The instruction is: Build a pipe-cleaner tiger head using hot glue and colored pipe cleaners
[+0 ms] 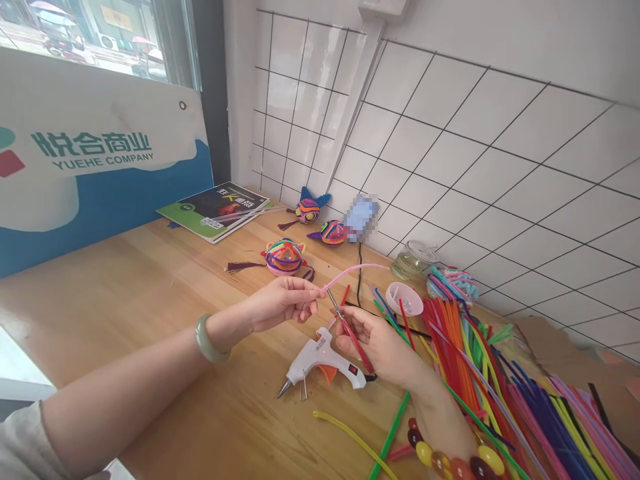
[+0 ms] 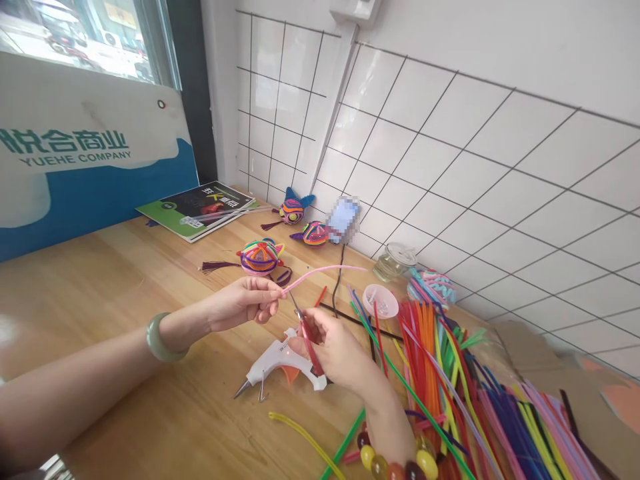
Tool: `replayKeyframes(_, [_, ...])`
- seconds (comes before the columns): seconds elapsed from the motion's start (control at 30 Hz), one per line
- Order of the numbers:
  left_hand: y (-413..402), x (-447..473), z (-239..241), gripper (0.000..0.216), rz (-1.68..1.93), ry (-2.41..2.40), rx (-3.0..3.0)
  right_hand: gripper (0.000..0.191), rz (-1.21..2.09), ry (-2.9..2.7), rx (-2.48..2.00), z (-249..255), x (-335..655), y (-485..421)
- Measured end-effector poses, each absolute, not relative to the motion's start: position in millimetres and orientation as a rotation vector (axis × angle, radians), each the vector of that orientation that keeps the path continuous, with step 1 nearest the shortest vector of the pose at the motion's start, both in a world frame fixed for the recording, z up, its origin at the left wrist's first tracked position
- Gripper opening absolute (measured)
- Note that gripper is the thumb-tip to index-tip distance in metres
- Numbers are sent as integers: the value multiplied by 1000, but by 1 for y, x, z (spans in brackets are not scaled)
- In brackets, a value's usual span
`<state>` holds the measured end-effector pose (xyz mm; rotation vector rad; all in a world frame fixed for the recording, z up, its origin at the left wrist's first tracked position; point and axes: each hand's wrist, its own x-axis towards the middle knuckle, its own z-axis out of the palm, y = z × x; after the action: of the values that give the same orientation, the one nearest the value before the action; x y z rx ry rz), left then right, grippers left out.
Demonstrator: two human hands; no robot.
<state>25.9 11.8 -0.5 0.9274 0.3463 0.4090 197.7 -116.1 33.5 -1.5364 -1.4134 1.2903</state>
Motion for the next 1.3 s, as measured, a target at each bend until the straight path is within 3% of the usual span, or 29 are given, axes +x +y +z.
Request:
replayKeyframes(0.2, [8, 26, -3, 17, 297, 353, 964, 55, 1339, -1395, -1518, 35, 191, -115])
replayKeyframes(1.0, [12, 25, -10, 14, 283, 348, 950, 37, 1335, -1400, -1497, 28, 185, -115])
replayKeyframes(1.3, [13, 24, -11, 15, 294, 323, 956, 33, 980, -1669, -1696, 34, 182, -117])
